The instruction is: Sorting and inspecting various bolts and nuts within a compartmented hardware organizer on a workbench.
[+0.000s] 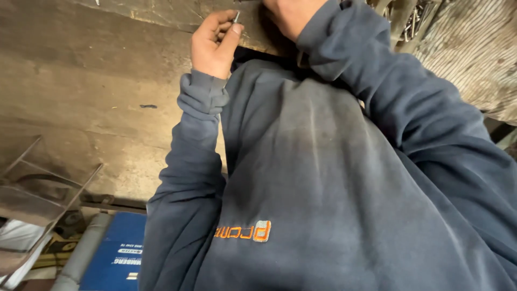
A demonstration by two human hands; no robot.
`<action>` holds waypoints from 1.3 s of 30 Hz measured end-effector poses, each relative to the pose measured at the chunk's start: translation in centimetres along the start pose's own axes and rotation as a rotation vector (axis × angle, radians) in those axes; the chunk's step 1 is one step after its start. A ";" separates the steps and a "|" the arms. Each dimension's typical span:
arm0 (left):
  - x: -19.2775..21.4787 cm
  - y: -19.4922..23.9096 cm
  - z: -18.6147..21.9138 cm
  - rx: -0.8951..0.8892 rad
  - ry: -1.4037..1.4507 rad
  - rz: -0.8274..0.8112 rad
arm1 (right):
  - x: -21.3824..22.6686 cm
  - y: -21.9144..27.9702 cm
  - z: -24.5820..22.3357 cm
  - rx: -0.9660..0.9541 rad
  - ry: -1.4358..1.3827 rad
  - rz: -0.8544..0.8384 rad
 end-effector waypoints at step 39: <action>-17.0 3.3 10.2 -0.120 -0.426 -0.705 | 4.6 30.9 5.7 -0.654 -0.413 0.882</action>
Point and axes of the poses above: each hand's wrist, its own y-axis away from the middle knuckle, its own x-axis out of the back of the hand, z = x × y, the point moved 7 cm from there along -y, towards the middle knuckle, and after that the axes turned 4 degrees about -x, right-handed, at the moved point
